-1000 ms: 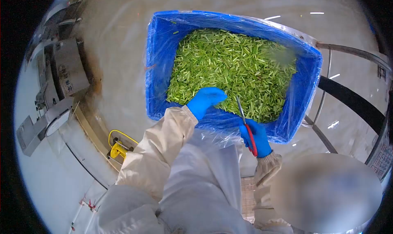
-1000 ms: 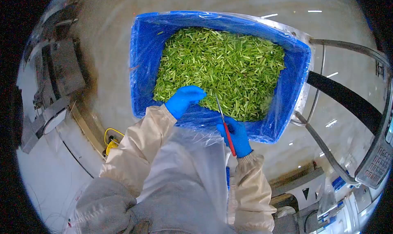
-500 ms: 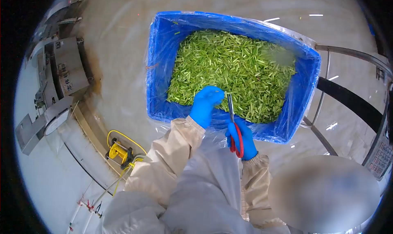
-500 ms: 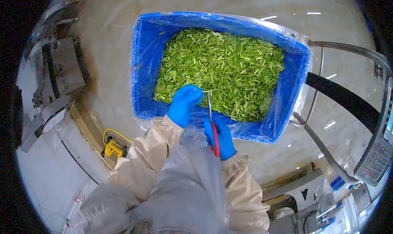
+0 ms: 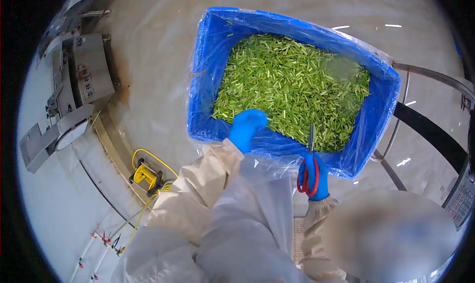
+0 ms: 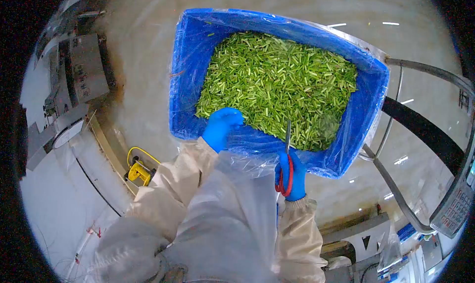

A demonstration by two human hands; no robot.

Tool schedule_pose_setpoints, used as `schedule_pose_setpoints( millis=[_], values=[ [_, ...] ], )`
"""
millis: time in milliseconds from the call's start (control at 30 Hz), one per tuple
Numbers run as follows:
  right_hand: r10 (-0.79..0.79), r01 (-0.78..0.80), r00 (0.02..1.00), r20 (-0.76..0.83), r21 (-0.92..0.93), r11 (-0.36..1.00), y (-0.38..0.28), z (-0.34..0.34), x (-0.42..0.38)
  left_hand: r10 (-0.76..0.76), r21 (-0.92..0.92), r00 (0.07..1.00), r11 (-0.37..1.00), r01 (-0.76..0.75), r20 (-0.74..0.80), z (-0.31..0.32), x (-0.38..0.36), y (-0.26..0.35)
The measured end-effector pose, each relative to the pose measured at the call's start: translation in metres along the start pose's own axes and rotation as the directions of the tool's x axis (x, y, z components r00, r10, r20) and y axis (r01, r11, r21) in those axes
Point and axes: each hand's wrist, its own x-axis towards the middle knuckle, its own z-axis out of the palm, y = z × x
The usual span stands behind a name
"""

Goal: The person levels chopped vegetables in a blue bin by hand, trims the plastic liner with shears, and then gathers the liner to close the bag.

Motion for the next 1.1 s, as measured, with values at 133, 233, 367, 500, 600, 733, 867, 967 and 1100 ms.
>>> schedule_pose_setpoints(
  millis=[133,233,367,500,600,733,867,967,1100],
  values=[
    [0.095,-0.095,0.987,0.132,-0.005,0.995,0.002,0.005,-0.007,-0.116,-0.209,0.990,0.973,0.097,-0.077,0.004,-0.008,0.014],
    [0.083,-0.078,0.985,0.153,-0.039,0.996,-0.004,0.014,-0.012,-0.163,0.038,0.985,0.986,0.165,-0.065,0.003,-0.005,0.014],
    [0.054,-0.041,0.990,0.127,-0.099,0.994,0.001,0.005,-0.011,0.063,0.945,0.976,0.246,-0.216,0.206,-0.017,0.034,0.010],
    [0.074,-0.070,0.995,0.064,-0.053,0.996,-0.003,-0.004,-0.014,0.406,0.975,0.887,-0.116,-0.190,0.221,-0.023,0.097,0.026],
    [0.053,-0.050,0.997,0.055,-0.050,0.998,0.004,-0.013,-0.010,0.458,0.869,0.747,-0.354,-0.345,0.483,-0.013,0.132,0.032],
    [0.002,-0.001,1.000,0.015,-0.030,1.000,0.002,-0.019,-0.015,0.090,0.783,0.911,-0.549,-0.292,0.402,-0.019,0.128,0.041],
    [-0.028,0.027,1.000,-0.008,-0.053,0.998,0.005,-0.040,-0.018,-0.092,0.716,0.954,-0.641,-0.276,0.285,-0.071,0.118,0.030],
    [-0.019,0.017,0.999,-0.043,-0.037,0.999,0.011,-0.054,-0.019,-0.241,0.826,0.964,-0.519,-0.222,0.108,-0.067,0.081,0.044],
    [0.004,-0.049,0.971,-0.240,-0.183,0.982,0.019,-0.073,-0.015,0.171,0.747,0.856,-0.590,-0.307,0.487,-0.029,0.053,0.043]
  ],
)
